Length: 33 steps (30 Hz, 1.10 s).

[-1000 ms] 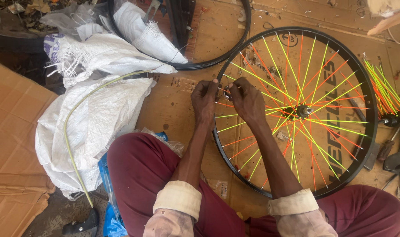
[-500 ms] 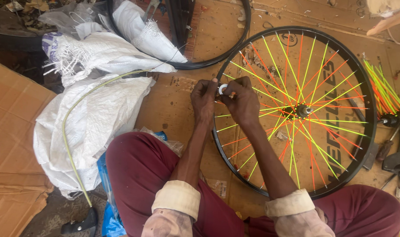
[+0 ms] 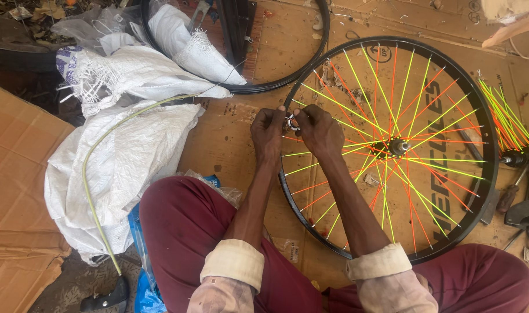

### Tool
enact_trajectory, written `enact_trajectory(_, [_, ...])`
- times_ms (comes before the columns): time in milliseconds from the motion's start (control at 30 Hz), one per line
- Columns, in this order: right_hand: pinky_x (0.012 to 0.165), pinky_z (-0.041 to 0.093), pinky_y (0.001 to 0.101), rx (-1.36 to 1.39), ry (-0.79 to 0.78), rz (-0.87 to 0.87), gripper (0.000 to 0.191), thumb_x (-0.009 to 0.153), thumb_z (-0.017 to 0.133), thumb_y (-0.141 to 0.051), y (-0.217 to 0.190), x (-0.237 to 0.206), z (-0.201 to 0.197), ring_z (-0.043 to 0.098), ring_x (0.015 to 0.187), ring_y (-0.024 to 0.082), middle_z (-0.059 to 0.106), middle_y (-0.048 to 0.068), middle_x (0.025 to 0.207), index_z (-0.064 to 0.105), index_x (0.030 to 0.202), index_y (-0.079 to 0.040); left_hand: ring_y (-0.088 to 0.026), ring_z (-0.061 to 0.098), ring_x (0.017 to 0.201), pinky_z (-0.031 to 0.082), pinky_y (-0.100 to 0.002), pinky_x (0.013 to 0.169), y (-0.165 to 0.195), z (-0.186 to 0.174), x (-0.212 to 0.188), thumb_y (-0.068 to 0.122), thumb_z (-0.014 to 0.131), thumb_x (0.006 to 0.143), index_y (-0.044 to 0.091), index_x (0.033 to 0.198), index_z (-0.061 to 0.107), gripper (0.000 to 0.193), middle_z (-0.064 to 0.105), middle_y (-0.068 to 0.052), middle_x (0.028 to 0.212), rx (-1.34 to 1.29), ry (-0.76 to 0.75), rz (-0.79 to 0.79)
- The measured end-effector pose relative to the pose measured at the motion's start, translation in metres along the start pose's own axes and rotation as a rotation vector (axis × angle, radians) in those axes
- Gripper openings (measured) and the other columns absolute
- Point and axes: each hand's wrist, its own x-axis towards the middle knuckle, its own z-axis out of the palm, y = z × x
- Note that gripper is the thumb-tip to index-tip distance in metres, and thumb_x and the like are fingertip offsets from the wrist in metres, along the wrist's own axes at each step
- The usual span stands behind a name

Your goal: The person assembles a bicycle wheel by inserting spokes into the rim and hub, then uses a spoke wrench to tighten the nipples. The person works on one wheel at a time, adjusting the tension of each spoke individually.

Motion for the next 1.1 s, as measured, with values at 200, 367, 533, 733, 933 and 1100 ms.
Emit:
enact_trajectory(200, [0.071, 0.054, 0.0434, 0.126, 0.074, -0.362, 0.026, 0.082, 0.084, -0.025, 0.014, -0.008, 0.001, 0.074, 0.083, 0.028, 0.069, 0.01, 0.105, 0.069, 0.094, -0.008, -0.009, 0.051, 0.067, 0.044, -0.031, 0.061, 0.001, 0.002, -0.001, 0.029, 0.074, 0.093, 0.005, 0.08, 0.063, 0.029, 0.058, 0.001, 0.073, -0.016, -0.006, 0.029])
enact_trajectory(367, [0.087, 0.051, 0.0449, 0.135, 0.289, -0.681, 0.033, 0.082, 0.084, -0.005, 0.012, -0.024, 0.005, 0.067, 0.1, 0.034, 0.065, 0.013, 0.105, 0.061, 0.105, -0.004, -0.013, 0.048, 0.06, 0.044, -0.036, 0.056, 0.007, 0.002, -0.002, 0.044, 0.076, 0.09, 0.002, 0.065, 0.053, 0.054, 0.052, -0.003, 0.061, 0.348, 0.165, -0.054])
enact_trajectory(533, [0.082, 0.05, 0.0485, -0.054, 0.167, -0.67, 0.034, 0.082, 0.077, -0.009, 0.021, -0.051, -0.006, 0.065, 0.096, 0.039, 0.068, 0.017, 0.104, 0.066, 0.114, -0.005, -0.015, 0.057, 0.055, 0.048, -0.035, 0.056, 0.009, 0.003, -0.003, 0.048, 0.074, 0.086, 0.004, 0.057, 0.052, 0.057, 0.06, -0.005, 0.056, 0.27, 0.139, -0.109])
enact_trajectory(733, [0.074, 0.052, 0.0501, -0.123, -0.178, -0.518, 0.026, 0.097, 0.066, -0.019, 0.014, -0.033, -0.02, 0.07, 0.089, 0.04, 0.074, 0.019, 0.097, 0.07, 0.12, -0.009, -0.015, 0.055, 0.057, 0.046, -0.035, 0.058, 0.003, 0.001, -0.001, 0.048, 0.073, 0.088, 0.004, 0.059, 0.056, 0.056, 0.062, -0.005, 0.058, 0.251, 0.102, -0.087])
enact_trajectory(933, [0.072, 0.056, 0.0451, -0.16, -0.243, -0.307, 0.035, 0.081, 0.074, -0.028, -0.006, -0.022, -0.021, 0.076, 0.081, 0.034, 0.078, 0.016, 0.09, 0.073, 0.116, -0.02, -0.016, 0.052, 0.058, 0.045, -0.037, 0.056, 0.002, 0.001, 0.001, 0.047, 0.074, 0.088, 0.003, 0.061, 0.059, 0.054, 0.061, -0.006, 0.063, 0.264, 0.126, -0.126])
enact_trajectory(1100, [0.072, 0.053, 0.0504, -0.366, -0.175, -0.23, 0.033, 0.092, 0.07, -0.03, -0.004, -0.027, 0.001, 0.072, 0.084, 0.039, 0.075, 0.018, 0.087, 0.068, 0.123, -0.02, -0.013, 0.056, 0.06, 0.048, -0.034, 0.059, 0.004, -0.002, -0.001, 0.046, 0.072, 0.088, 0.002, 0.064, 0.066, 0.051, 0.067, -0.006, 0.064, 0.224, 0.095, -0.089])
